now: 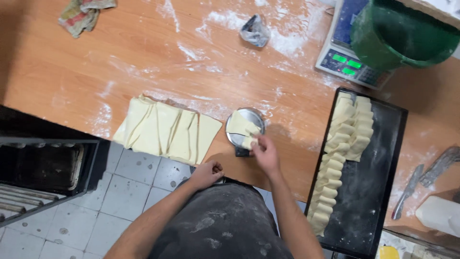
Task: Weighing triangular dough pieces and rolling them into shapes on a baking tray.
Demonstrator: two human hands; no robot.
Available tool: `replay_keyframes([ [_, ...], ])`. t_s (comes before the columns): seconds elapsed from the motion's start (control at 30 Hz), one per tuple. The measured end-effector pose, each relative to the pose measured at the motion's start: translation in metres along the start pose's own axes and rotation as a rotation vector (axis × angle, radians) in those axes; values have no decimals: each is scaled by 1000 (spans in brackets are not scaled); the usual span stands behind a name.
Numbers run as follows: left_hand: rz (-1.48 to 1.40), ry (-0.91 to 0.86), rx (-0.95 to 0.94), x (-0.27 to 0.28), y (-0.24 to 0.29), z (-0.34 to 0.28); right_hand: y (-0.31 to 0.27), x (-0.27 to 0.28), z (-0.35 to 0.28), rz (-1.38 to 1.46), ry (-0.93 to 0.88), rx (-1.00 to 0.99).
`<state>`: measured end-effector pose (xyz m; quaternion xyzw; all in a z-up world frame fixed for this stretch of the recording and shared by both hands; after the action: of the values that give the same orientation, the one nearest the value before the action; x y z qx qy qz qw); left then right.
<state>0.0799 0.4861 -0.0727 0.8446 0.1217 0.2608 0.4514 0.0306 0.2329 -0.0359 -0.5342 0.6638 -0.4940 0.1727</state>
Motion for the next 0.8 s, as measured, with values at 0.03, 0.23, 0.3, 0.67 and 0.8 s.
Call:
replay_keyframes([
  [0.03,-4,8,3,2,-10,-6,-16,-4,3,-5,-8,3],
  [0.23,81,33,-70,50,7,-42,-80,-26,-8,-420,391,308],
  [0.3,459,59,-152,77,31,-54,-61,-51,-24,-241,173,126],
  [0.67,726,50,-398,175,22,-27,-36,-130,-104,-367,-348,-77],
  [0.8,-241,185,-131,184,37,-30,-13,-119,-90,-149,-177,-159],
])
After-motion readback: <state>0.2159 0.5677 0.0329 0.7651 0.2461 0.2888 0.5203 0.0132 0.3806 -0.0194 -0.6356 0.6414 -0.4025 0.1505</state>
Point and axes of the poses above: each hand's wrist, its own z-axis towards the middle knuckle, its own x-axis out of the back of the hand, y = z × x, the point moved 5 cm from there along z, towards the middle knuckle, and after that the axes turned 10 degrees about -x, right-handed, at the moved point
